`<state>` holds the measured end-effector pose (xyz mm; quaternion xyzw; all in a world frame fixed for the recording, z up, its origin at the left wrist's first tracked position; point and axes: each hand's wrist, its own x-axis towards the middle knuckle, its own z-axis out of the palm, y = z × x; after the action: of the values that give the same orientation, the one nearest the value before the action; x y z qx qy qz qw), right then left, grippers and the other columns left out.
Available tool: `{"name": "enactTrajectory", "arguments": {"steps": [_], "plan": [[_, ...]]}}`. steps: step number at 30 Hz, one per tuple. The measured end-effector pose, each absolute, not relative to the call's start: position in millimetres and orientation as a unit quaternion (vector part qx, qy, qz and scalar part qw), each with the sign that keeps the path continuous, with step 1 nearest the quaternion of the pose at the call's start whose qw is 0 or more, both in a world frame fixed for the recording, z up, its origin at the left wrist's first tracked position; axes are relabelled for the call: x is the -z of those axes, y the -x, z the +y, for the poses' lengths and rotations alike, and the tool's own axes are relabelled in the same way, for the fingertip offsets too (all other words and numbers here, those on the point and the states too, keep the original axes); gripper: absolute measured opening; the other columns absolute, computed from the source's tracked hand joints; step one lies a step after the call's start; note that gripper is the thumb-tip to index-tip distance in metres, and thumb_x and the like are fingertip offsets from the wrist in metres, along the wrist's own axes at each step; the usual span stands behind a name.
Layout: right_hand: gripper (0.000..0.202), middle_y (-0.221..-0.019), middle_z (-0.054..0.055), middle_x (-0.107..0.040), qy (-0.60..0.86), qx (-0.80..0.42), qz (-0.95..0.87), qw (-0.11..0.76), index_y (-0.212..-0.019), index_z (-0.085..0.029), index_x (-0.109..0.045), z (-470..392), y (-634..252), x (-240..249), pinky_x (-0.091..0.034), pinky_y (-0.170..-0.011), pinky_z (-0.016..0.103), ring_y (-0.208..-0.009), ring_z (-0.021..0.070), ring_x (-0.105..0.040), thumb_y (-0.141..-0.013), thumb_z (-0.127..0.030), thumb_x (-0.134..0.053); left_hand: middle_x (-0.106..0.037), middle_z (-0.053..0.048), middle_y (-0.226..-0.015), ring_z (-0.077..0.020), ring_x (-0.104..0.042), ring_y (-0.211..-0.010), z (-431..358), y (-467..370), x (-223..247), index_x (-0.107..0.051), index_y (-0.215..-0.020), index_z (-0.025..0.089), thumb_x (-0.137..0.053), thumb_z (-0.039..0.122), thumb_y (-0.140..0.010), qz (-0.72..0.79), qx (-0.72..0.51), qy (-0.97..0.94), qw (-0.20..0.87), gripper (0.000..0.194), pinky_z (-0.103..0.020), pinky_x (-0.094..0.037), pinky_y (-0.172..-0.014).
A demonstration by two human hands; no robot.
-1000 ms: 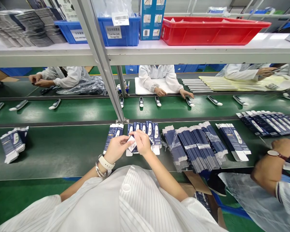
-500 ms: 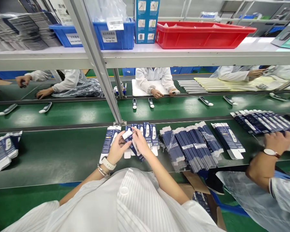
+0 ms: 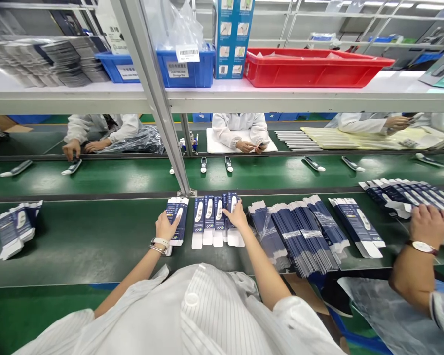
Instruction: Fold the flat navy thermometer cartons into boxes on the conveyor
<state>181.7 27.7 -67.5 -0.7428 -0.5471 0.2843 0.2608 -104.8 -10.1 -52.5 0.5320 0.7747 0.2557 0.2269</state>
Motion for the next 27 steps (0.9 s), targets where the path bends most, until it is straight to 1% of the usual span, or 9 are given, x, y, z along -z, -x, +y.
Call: {"name": "enactTrajectory", "arguments": {"steps": [2, 4, 8, 12, 16, 19, 21, 23, 27], "plan": [[0.098, -0.142, 0.024, -0.028, 0.749, -0.294, -0.541, 0.243, -0.139, -0.001, -0.019, 27, -177, 75, -0.031, -0.102, 0.043, -0.131, 0.0343, -0.03, -0.067, -0.057, -0.057, -0.033, -0.031, -0.135, -0.0414, -0.031, -0.126, -15, 111, 66, -0.03, -0.131, -0.003, -0.062, 0.043, -0.069, 0.798, -0.215, -0.525, 0.203, 0.084, -0.053, -0.024, -0.102], [0.095, -0.144, 0.026, -0.021, 0.758, -0.288, -0.535, 0.237, -0.139, 0.001, -0.017, 23, -172, 77, -0.023, -0.106, 0.046, -0.134, 0.0351, -0.021, -0.072, -0.058, -0.051, -0.034, -0.032, -0.134, -0.045, -0.035, -0.122, -20, 111, 76, -0.028, -0.132, -0.003, -0.067, 0.047, -0.062, 0.812, -0.182, -0.522, 0.189, 0.095, -0.056, -0.026, -0.098], [0.09, -0.145, 0.027, -0.013, 0.771, -0.251, -0.525, 0.258, -0.139, 0.003, -0.011, 14, -169, 67, -0.015, -0.108, 0.049, -0.136, 0.0357, -0.011, -0.079, -0.058, -0.04, -0.038, -0.029, -0.131, -0.0424, -0.041, -0.117, -22, 105, 85, -0.025, -0.134, 0.001, -0.068, 0.044, -0.061, 0.823, -0.145, -0.522, 0.172, 0.095, -0.053, -0.031, -0.094], [0.081, -0.147, 0.023, -0.015, 0.76, -0.218, -0.531, 0.306, -0.14, -0.002, -0.016, 10, -173, 45, -0.014, -0.109, 0.046, -0.137, 0.0314, -0.011, -0.081, -0.055, -0.037, -0.039, -0.028, -0.128, -0.0393, -0.044, -0.115, -20, 105, 79, -0.025, -0.135, 0.003, -0.066, 0.04, -0.065, 0.826, -0.138, -0.521, 0.168, 0.089, -0.049, -0.033, -0.094], [0.074, -0.141, 0.022, -0.031, 0.703, -0.216, -0.534, 0.417, -0.134, -0.006, -0.031, 5, -164, 18, -0.018, -0.109, 0.046, -0.134, 0.0293, -0.023, -0.079, -0.053, -0.044, -0.04, -0.025, -0.128, -0.0352, -0.038, -0.121, -24, 110, 63, -0.02, -0.136, 0.005, -0.064, 0.042, -0.068, 0.813, -0.162, -0.531, 0.174, 0.089, -0.046, -0.031, -0.099], [0.073, -0.138, 0.016, -0.038, 0.61, -0.389, -0.522, 0.452, -0.131, -0.015, -0.037, -2, -141, 2, -0.026, -0.106, 0.046, -0.128, 0.0273, -0.036, -0.072, -0.052, -0.058, -0.036, -0.019, -0.134, -0.0304, -0.032, -0.128, -34, 105, 40, -0.013, -0.139, 0.011, -0.069, 0.042, -0.064, 0.743, -0.283, -0.551, 0.253, 0.099, -0.043, -0.026, -0.105], [0.075, -0.138, 0.012, -0.039, 0.495, -0.55, -0.505, 0.445, -0.13, -0.022, -0.039, -7, -122, -8, -0.032, -0.104, 0.047, -0.125, 0.0259, -0.041, -0.066, -0.05, -0.067, -0.033, -0.016, -0.137, -0.0273, -0.032, -0.129, -43, 95, 20, -0.008, -0.14, 0.018, -0.073, 0.04, -0.061, 0.64, -0.373, -0.565, 0.362, 0.105, -0.042, -0.026, -0.107], [0.077, -0.133, 0.011, -0.046, 0.382, -0.664, -0.478, 0.43, -0.127, -0.024, -0.043, -11, -105, -17, -0.035, -0.101, 0.048, -0.12, 0.0258, -0.047, -0.06, -0.05, -0.072, -0.033, -0.014, -0.137, -0.0246, -0.035, -0.128, -50, 85, 2, -0.006, -0.141, 0.023, -0.076, 0.037, -0.06, 0.53, -0.411, -0.58, 0.462, 0.108, -0.04, -0.027, -0.107], [0.078, -0.118, 0.009, -0.059, 0.302, -0.715, -0.443, 0.449, -0.118, -0.022, -0.052, -15, -90, -35, -0.038, -0.099, 0.048, -0.108, 0.0259, -0.056, -0.05, -0.048, -0.079, -0.034, -0.015, -0.138, -0.0247, -0.035, -0.128, -57, 71, -19, -0.007, -0.141, 0.024, -0.079, 0.031, -0.057, 0.438, -0.417, -0.584, 0.542, 0.111, -0.04, -0.028, -0.108]]}}
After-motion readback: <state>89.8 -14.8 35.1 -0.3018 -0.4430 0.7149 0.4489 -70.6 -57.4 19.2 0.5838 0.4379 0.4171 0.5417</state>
